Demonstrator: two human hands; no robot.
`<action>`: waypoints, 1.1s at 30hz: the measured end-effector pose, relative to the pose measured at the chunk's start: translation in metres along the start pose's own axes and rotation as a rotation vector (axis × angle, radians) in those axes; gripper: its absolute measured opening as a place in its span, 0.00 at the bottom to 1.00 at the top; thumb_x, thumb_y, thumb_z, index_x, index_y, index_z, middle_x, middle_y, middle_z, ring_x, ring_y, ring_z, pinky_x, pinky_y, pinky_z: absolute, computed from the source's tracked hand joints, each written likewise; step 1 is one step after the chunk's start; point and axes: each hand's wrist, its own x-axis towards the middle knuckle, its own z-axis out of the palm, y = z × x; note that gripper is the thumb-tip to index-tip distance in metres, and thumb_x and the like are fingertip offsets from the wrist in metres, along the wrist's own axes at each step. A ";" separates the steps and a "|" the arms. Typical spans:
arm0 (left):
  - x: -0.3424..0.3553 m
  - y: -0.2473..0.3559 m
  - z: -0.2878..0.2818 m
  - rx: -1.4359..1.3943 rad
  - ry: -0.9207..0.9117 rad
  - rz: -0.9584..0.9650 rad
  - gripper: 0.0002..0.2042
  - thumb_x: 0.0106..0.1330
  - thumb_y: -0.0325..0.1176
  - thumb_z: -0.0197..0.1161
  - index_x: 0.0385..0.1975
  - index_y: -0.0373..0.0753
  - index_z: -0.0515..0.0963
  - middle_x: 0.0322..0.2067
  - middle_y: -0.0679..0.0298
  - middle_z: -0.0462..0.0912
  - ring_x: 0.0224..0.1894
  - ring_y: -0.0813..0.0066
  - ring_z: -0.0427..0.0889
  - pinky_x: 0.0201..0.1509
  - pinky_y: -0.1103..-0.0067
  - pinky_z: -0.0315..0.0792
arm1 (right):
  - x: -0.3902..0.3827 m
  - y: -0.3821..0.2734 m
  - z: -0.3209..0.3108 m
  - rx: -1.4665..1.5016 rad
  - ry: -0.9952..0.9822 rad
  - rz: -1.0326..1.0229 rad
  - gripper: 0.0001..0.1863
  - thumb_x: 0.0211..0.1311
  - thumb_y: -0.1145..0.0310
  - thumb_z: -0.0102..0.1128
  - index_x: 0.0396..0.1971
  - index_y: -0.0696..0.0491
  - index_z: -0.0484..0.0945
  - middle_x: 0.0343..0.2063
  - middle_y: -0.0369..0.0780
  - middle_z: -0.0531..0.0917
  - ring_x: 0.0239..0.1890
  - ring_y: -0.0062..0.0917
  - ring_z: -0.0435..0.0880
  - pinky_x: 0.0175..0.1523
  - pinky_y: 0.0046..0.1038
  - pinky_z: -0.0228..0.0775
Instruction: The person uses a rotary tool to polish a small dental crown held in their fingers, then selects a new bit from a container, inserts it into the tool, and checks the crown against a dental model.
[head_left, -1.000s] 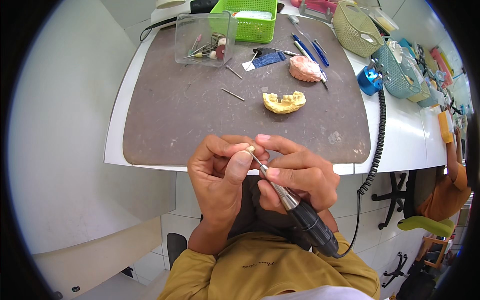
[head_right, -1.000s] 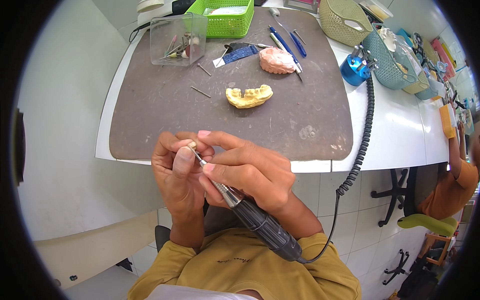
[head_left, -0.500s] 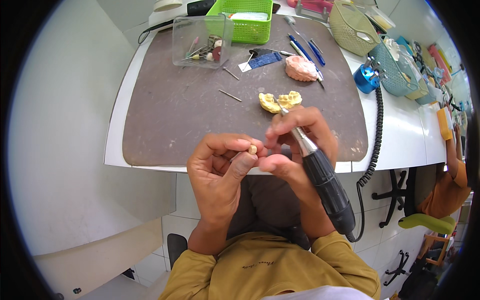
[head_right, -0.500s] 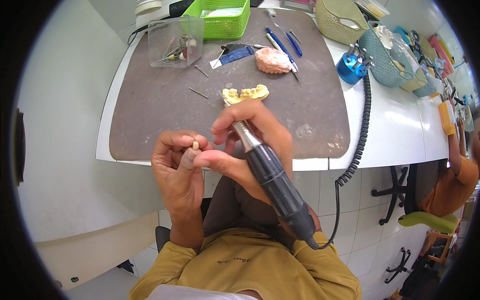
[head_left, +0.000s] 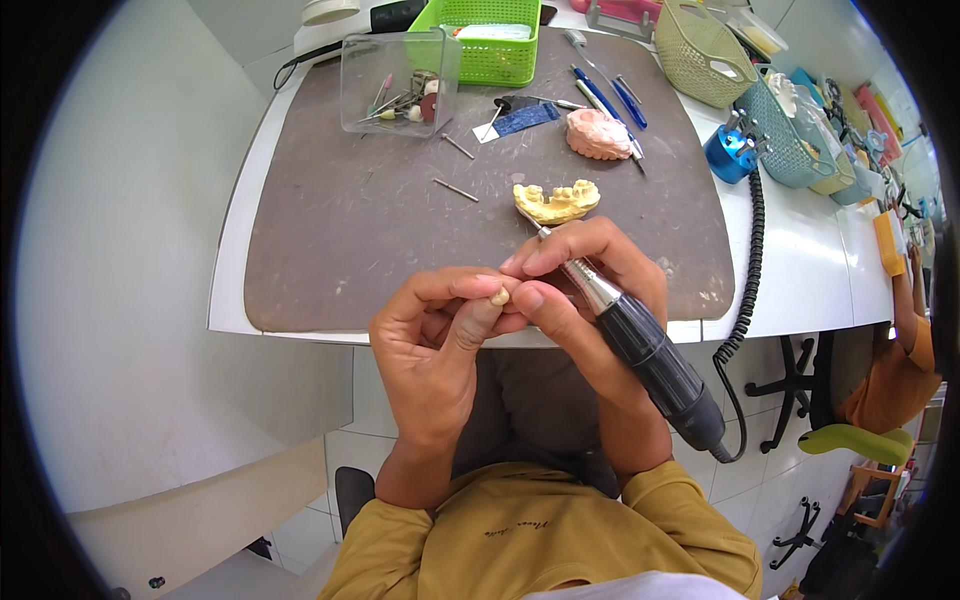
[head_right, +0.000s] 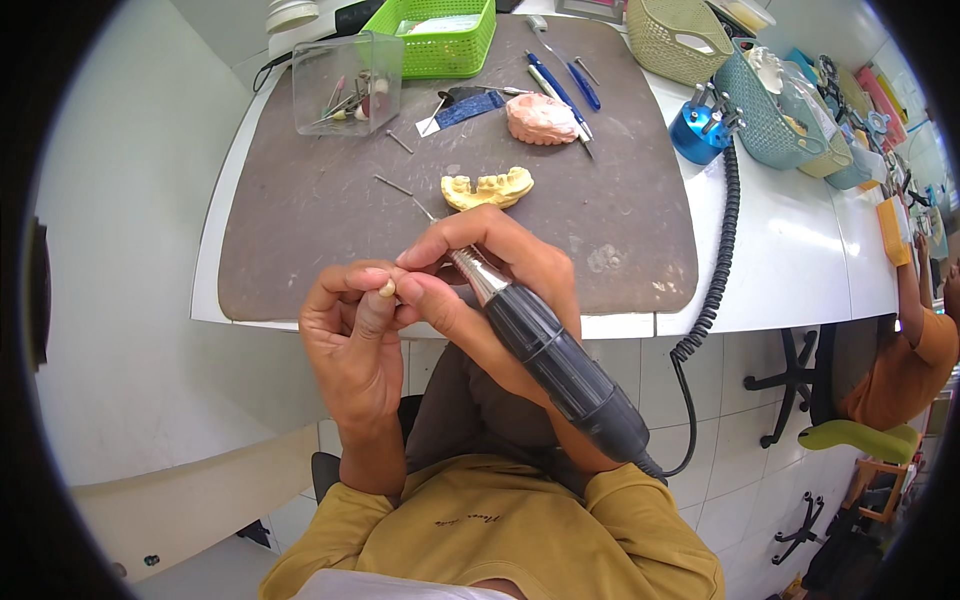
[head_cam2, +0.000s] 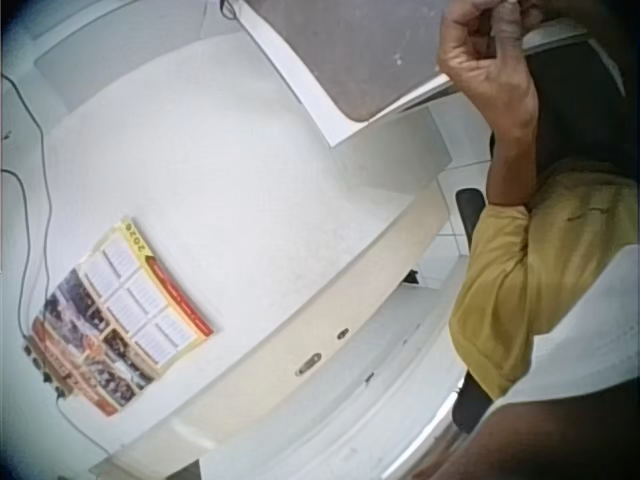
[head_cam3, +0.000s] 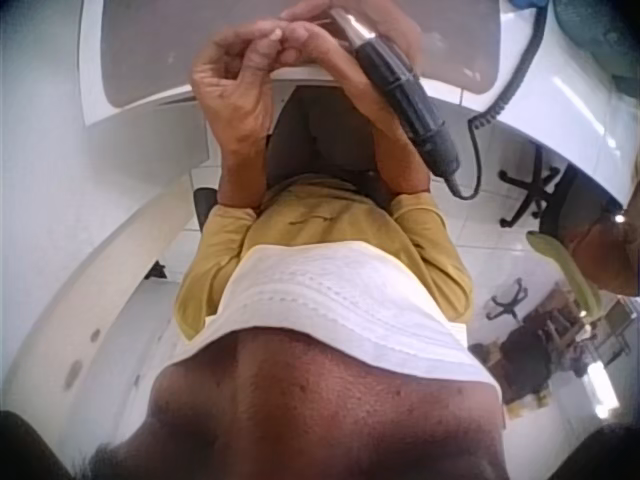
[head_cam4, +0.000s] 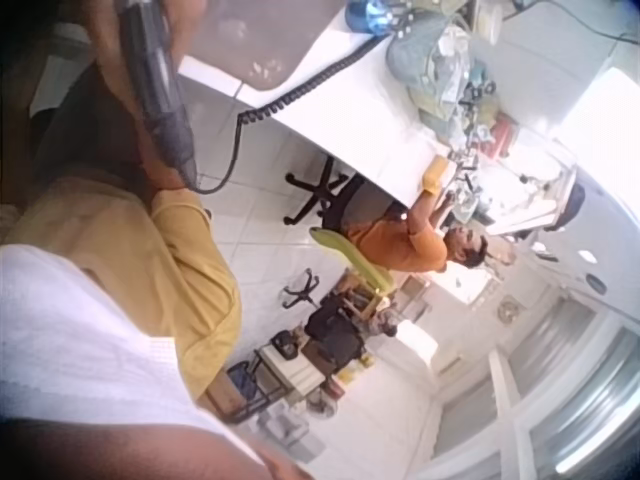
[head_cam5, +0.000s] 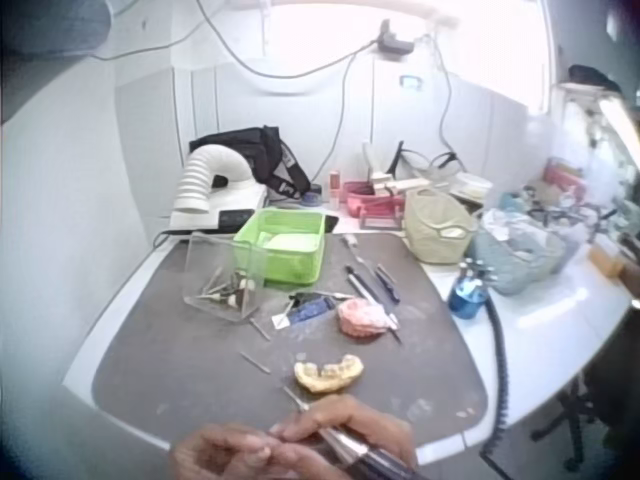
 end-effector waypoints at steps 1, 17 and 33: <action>0.000 0.000 0.000 0.000 0.001 0.001 0.04 0.67 0.21 0.62 0.38 0.30 0.79 0.39 0.52 0.84 0.41 0.69 0.86 0.45 0.77 0.85 | 0.000 0.000 0.000 -0.021 0.001 -0.002 0.10 0.60 0.78 0.67 0.38 0.61 0.77 0.34 0.42 0.84 0.36 0.22 0.87 0.42 0.22 0.81; 0.001 0.004 0.000 -0.138 -0.027 -0.064 0.06 0.68 0.21 0.60 0.42 0.29 0.78 0.40 0.53 0.83 0.44 0.68 0.85 0.50 0.72 0.84 | 0.001 0.004 -0.007 -0.240 -0.019 -0.225 0.13 0.52 0.79 0.71 0.38 0.60 0.80 0.36 0.43 0.83 0.37 0.23 0.84 0.42 0.25 0.78; 0.001 0.003 -0.002 -0.085 0.026 -0.079 0.07 0.68 0.23 0.61 0.43 0.30 0.77 0.39 0.51 0.84 0.40 0.68 0.86 0.45 0.72 0.85 | -0.010 0.006 -0.010 -0.523 0.059 -0.448 0.14 0.49 0.71 0.67 0.39 0.55 0.84 0.30 0.41 0.81 0.33 0.26 0.82 0.46 0.34 0.76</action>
